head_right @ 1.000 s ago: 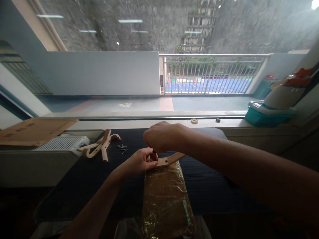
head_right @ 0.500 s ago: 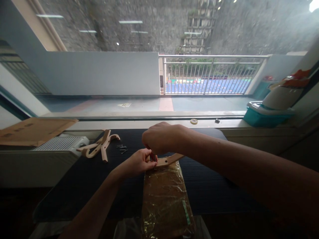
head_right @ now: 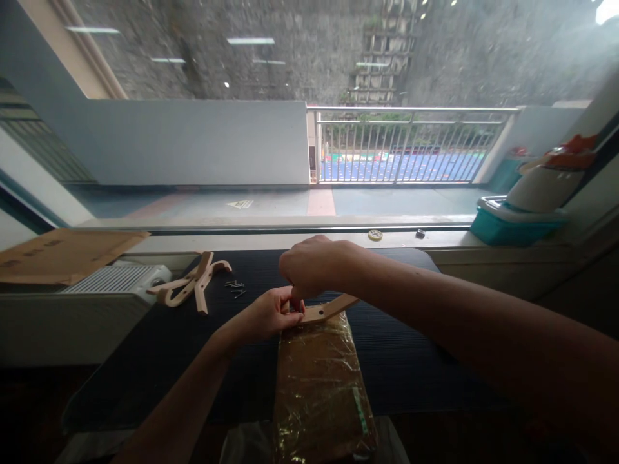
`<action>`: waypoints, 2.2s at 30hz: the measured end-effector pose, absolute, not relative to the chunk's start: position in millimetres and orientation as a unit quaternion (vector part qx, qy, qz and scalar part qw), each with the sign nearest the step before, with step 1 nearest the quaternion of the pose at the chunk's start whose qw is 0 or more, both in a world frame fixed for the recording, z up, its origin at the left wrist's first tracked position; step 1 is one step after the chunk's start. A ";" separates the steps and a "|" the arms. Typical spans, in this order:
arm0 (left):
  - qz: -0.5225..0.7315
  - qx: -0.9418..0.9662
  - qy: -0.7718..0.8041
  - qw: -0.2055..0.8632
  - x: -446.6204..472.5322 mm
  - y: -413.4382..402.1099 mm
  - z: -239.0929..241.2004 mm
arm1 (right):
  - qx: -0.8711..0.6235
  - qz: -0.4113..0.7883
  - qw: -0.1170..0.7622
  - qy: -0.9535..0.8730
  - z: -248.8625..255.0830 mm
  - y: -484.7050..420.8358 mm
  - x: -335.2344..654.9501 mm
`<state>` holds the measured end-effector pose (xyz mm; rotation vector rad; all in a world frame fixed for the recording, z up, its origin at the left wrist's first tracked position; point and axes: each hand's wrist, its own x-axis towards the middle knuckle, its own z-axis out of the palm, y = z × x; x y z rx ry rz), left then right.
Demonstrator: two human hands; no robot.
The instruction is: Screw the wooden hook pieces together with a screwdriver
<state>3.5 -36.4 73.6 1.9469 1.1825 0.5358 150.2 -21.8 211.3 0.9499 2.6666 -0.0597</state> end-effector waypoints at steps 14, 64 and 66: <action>0.211 0.765 0.465 0.391 3.6 -37.8 76.2 | 0.353 -0.020 0.153 0.923 209.5 -21.8 149.2; 0.464 0.494 0.399 0.618 13.5 -54.7 4.4 | 0.372 0.002 0.192 0.908 209.7 -37.4 151.3; 0.467 0.494 0.395 0.618 13.4 -54.1 2.8 | 0.359 0.004 0.189 0.914 211.7 -36.0 150.5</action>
